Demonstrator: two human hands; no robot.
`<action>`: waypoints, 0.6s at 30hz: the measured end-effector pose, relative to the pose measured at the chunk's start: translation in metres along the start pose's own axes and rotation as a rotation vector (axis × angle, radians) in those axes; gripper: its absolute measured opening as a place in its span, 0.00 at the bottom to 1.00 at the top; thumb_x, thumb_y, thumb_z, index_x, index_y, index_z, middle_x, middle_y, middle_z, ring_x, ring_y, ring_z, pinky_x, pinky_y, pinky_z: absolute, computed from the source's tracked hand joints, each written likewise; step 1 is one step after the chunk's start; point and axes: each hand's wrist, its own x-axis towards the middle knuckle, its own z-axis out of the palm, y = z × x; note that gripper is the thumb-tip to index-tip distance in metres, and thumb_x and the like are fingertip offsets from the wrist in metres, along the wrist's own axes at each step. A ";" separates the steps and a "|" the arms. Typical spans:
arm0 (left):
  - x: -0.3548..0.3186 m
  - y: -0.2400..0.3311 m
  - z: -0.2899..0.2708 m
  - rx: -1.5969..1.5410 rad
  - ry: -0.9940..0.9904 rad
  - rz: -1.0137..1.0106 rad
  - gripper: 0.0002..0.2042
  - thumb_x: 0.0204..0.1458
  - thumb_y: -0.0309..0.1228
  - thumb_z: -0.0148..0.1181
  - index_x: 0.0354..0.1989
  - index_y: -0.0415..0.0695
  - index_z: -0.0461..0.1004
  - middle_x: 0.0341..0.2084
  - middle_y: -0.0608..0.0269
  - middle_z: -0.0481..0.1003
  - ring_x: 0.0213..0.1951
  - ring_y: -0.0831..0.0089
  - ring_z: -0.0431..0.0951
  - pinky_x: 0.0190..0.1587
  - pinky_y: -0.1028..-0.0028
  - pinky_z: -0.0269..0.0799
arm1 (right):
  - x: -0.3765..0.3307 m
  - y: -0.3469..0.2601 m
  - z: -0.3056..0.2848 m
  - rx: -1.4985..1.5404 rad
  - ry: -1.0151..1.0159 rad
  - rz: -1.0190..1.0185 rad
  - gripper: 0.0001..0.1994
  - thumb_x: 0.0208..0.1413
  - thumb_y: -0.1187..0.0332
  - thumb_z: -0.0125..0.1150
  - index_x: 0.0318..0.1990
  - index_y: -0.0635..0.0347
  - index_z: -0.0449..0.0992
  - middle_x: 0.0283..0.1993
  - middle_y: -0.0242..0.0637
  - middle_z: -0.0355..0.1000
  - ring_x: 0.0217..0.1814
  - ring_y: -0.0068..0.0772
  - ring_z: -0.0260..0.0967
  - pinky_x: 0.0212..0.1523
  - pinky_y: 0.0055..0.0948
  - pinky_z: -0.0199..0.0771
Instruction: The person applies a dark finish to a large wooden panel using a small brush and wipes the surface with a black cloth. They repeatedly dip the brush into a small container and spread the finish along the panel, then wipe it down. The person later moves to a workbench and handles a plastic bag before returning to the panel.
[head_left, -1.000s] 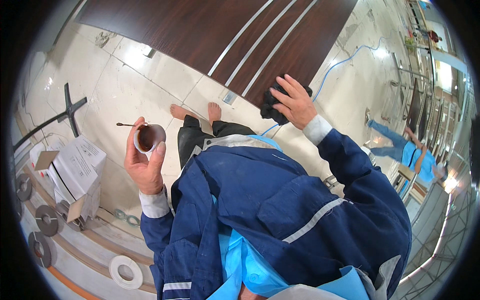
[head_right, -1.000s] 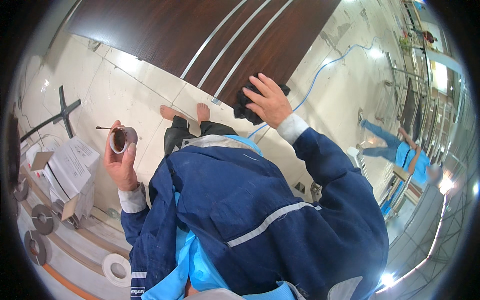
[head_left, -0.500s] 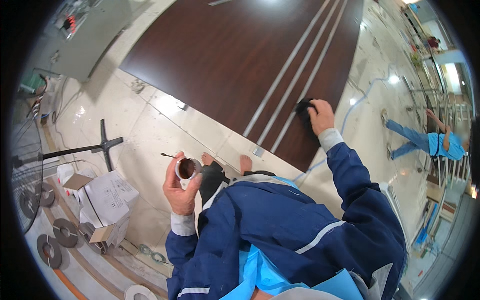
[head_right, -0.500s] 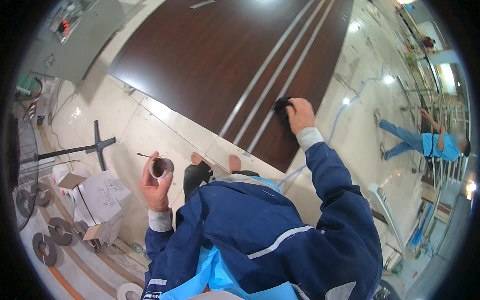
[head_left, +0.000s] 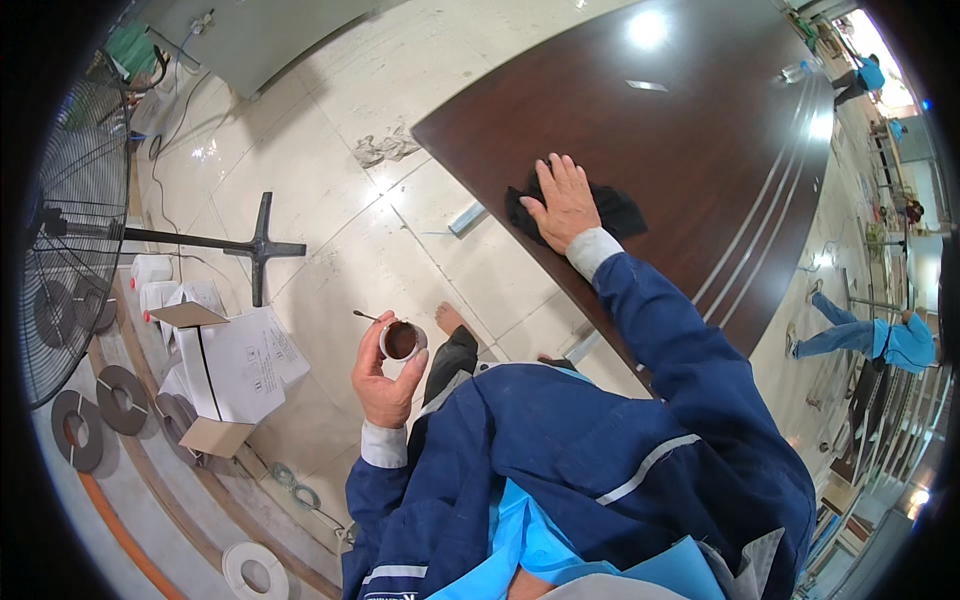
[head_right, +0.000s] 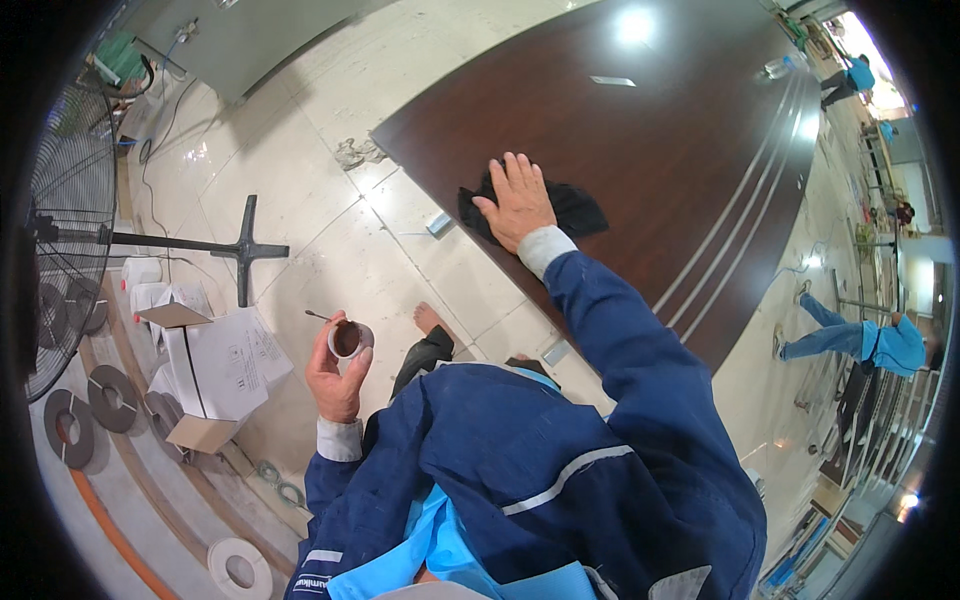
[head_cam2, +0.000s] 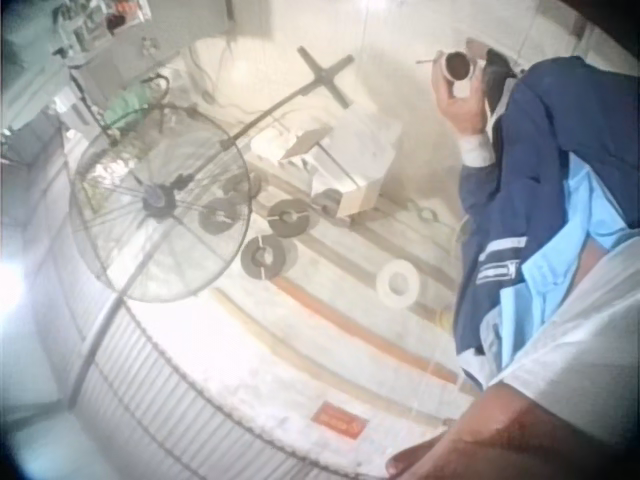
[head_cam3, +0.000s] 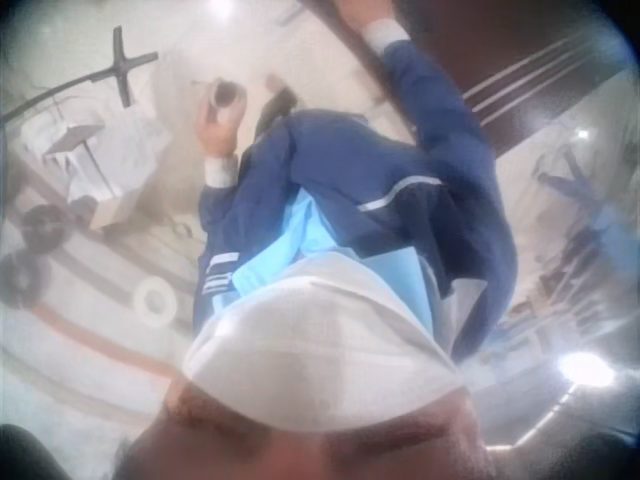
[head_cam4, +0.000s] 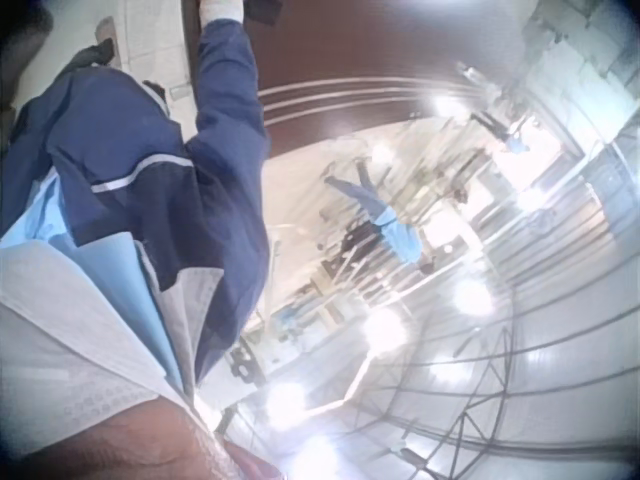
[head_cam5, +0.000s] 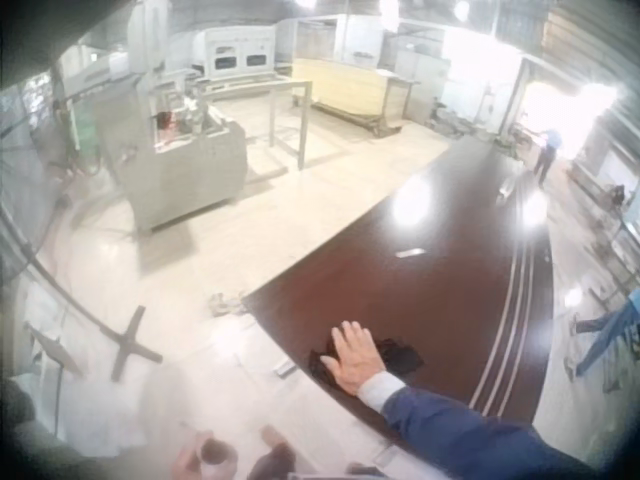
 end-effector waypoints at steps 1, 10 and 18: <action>0.012 0.000 -0.011 0.021 0.001 0.002 0.31 0.47 0.28 0.75 0.62 0.38 0.74 0.62 0.50 0.72 0.61 0.61 0.76 0.64 0.64 0.71 | 0.020 -0.015 0.004 -0.005 0.006 -0.034 0.35 0.68 0.45 0.51 0.73 0.63 0.61 0.77 0.57 0.53 0.82 0.58 0.45 0.80 0.52 0.41; 0.108 -0.002 -0.074 0.107 0.051 -0.032 0.30 0.46 0.26 0.74 0.60 0.36 0.74 0.62 0.49 0.72 0.61 0.60 0.75 0.63 0.64 0.71 | 0.158 -0.020 0.038 -0.090 0.026 0.057 0.37 0.68 0.41 0.47 0.74 0.60 0.59 0.79 0.55 0.51 0.82 0.57 0.45 0.80 0.52 0.41; 0.214 0.008 -0.094 0.169 -0.018 -0.050 0.30 0.47 0.27 0.73 0.61 0.35 0.73 0.62 0.49 0.72 0.61 0.61 0.75 0.64 0.63 0.69 | 0.256 0.042 0.062 -0.207 0.133 0.280 0.36 0.69 0.42 0.46 0.73 0.62 0.61 0.76 0.57 0.56 0.80 0.60 0.48 0.79 0.54 0.44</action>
